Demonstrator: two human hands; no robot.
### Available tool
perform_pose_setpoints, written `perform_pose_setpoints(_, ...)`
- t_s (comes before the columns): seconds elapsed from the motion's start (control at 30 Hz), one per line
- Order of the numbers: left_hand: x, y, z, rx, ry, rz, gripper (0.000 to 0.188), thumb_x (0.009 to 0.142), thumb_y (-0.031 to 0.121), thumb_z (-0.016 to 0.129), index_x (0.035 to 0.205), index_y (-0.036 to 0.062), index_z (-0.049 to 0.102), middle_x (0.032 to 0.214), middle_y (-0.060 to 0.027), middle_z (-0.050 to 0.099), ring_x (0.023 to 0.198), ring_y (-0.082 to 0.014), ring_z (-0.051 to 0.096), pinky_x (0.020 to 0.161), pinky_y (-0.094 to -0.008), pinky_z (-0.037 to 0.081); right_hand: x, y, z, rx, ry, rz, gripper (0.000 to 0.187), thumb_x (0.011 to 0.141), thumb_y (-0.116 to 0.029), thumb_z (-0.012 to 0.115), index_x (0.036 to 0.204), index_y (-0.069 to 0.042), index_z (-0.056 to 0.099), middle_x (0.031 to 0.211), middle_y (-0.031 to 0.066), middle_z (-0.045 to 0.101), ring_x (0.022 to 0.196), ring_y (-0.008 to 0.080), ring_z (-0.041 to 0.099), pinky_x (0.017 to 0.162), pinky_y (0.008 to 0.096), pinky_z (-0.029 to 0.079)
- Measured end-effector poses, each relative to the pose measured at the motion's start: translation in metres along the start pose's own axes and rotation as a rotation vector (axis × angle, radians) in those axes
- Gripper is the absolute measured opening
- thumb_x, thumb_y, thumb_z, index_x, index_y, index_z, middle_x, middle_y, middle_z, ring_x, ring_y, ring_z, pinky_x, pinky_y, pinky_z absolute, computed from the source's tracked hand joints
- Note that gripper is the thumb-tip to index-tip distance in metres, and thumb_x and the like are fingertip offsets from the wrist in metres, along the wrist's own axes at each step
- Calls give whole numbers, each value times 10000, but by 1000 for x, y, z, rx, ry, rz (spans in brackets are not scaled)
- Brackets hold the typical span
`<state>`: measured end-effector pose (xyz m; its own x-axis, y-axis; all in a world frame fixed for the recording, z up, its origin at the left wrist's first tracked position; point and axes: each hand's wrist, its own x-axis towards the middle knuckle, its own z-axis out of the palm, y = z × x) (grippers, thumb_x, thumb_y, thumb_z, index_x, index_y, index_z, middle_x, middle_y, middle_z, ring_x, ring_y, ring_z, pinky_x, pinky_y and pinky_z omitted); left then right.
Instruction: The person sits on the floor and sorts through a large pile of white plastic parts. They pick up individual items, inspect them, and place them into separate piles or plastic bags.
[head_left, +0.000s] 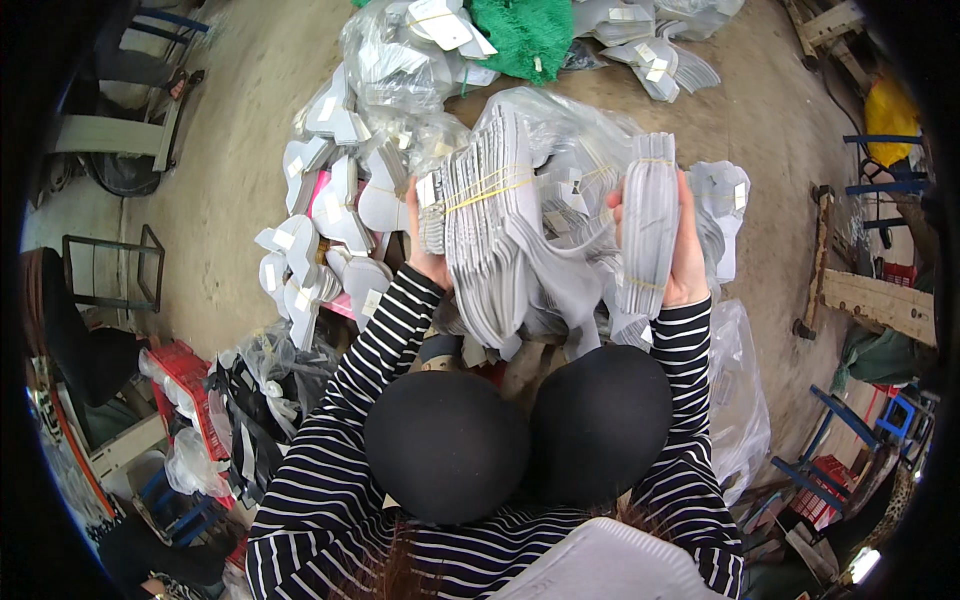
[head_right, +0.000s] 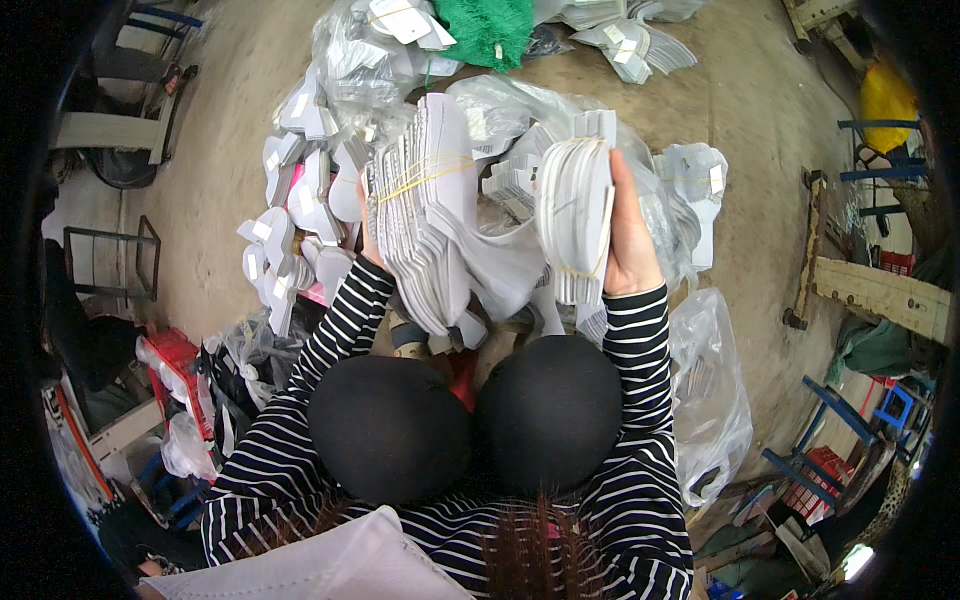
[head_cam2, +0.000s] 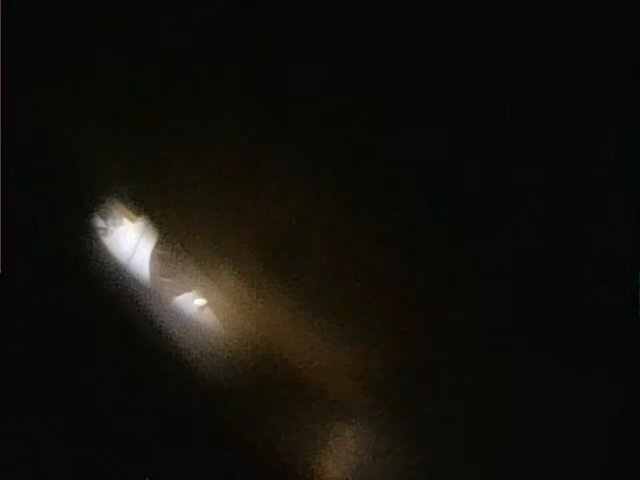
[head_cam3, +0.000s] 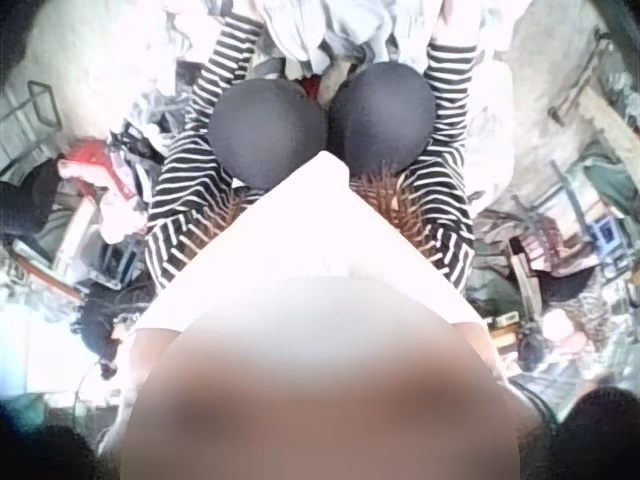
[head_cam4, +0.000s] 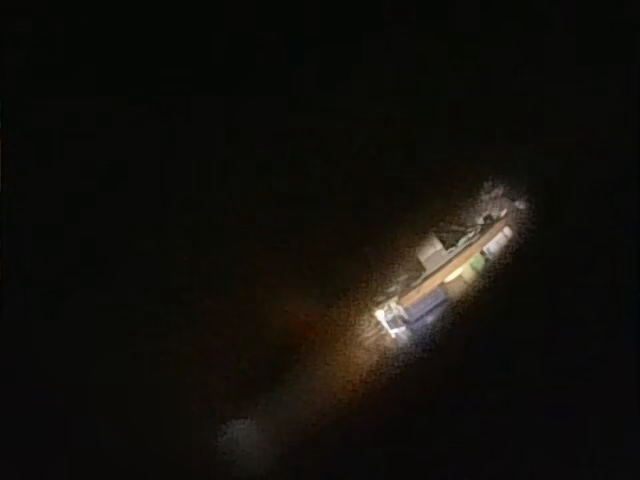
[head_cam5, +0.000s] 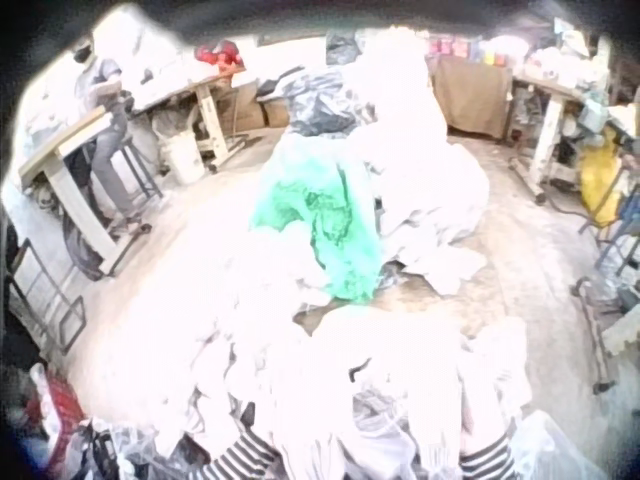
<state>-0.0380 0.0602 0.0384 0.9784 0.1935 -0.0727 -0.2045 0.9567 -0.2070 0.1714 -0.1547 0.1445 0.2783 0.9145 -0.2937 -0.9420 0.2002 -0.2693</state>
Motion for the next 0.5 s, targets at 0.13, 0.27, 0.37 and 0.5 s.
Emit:
perform_pose_setpoints(0.13, 31, -13, 6, 46, 61, -65, 790, 923, 709, 447, 1418, 98, 514, 1357, -128, 597, 1195, -269, 604, 1038, -435, 472, -1, -6, 4, 129, -46, -36, 614, 1019, -502, 474, 1345, 15, 521, 1265, 223, 621, 1051, 282, 682, 920, 423, 574)
perform_pose_setpoints(0.27, 45, -32, 18, 368, 279, -53, 765, 930, 695, 460, 1405, 99, 528, 1333, -116, 614, 1176, -250, 613, 1018, -419, 485, 10, 15, 9, -88, 209, -99, 665, 997, -571, 468, 1386, -33, 494, 1291, 153, 614, 1127, 264, 634, 987, 430, 521)
perform_pose_setpoints(0.37, 50, -39, 28, 657, 414, -39, 747, 935, 684, 470, 1395, 100, 538, 1314, -108, 626, 1162, -237, 620, 1002, -407, 494, 17, 35, 7, -165, 323, -25, 674, 968, -642, 464, 1385, -114, 518, 1275, 59, 630, 1127, 223, 615, 998, 406, 496)
perform_pose_setpoints(0.5, 48, -37, 39, 1204, 589, 18, 626, 1025, 517, 455, 1445, 53, 468, 1337, -88, 596, 1169, -186, 597, 1005, -323, 474, 18, 31, 3, -81, 312, -87, 636, 983, -615, 460, 1411, -147, 503, 1351, 33, 587, 1186, 216, 577, 1035, 395, 468)
